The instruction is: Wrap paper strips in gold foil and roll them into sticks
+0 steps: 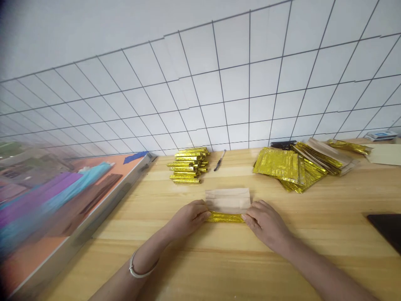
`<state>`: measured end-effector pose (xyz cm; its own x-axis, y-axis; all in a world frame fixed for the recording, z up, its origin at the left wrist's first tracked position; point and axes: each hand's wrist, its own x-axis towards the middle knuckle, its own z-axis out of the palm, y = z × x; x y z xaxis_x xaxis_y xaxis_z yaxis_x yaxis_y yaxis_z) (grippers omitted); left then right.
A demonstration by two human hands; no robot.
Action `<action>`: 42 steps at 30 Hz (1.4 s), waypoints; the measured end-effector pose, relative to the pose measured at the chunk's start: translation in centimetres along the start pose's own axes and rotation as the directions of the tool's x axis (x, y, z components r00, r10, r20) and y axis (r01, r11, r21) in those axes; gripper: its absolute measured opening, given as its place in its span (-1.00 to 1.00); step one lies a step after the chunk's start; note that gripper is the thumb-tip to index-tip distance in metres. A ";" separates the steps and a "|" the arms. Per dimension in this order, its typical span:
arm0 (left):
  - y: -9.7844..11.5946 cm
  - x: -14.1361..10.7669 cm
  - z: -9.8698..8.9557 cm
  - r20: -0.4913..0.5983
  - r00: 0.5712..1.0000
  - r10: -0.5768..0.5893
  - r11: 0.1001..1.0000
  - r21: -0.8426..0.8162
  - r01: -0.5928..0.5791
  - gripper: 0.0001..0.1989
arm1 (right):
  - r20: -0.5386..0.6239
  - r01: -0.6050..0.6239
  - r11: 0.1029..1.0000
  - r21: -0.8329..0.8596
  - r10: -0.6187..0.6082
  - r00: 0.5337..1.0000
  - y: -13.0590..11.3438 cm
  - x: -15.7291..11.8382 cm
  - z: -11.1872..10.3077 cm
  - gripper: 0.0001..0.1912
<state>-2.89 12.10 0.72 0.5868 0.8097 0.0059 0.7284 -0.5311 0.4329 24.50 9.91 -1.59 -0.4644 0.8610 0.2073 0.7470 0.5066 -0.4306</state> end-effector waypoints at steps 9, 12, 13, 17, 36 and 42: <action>0.6 0.0 1.5 -0.073 0.979 -0.193 0.975 0.097 0.199 -0.85 | -0.053 -0.177 0.954 -0.243 0.169 0.984 -0.5 0.1 1.2 -0.78; 0.6 0.0 1.6 -0.080 0.974 -0.212 0.967 0.124 0.221 -0.87 | -0.048 -0.192 0.946 -0.260 0.186 0.981 -0.4 0.2 1.3 -0.79; 0.6 0.0 1.6 -0.079 0.973 -0.218 0.966 0.126 0.226 -0.87 | -0.048 -0.195 0.947 -0.255 0.189 0.981 -0.3 0.2 1.3 -0.79; 0.5 0.0 1.6 -0.065 0.971 -0.229 0.964 0.125 0.236 -0.87 | -0.044 -0.172 0.964 -0.202 0.166 0.985 0.0 0.2 1.3 -0.83; 3.5 -0.6 0.5 0.126 0.966 0.227 0.941 0.225 -0.251 -0.86 | 0.059 0.202 0.921 -0.334 -0.194 0.979 -1.7 -0.3 1.0 -0.62; 3.5 -0.4 0.9 0.092 0.981 0.169 0.954 0.235 -0.186 -0.82 | 0.073 0.207 0.933 -0.295 -0.194 0.978 -1.6 -0.6 0.8 -0.76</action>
<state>-0.25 9.72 1.44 0.7314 0.6820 -0.0043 0.6688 -0.7160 0.2004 23.22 8.52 -1.73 -0.6339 0.7409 0.2218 0.7412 0.6639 -0.0994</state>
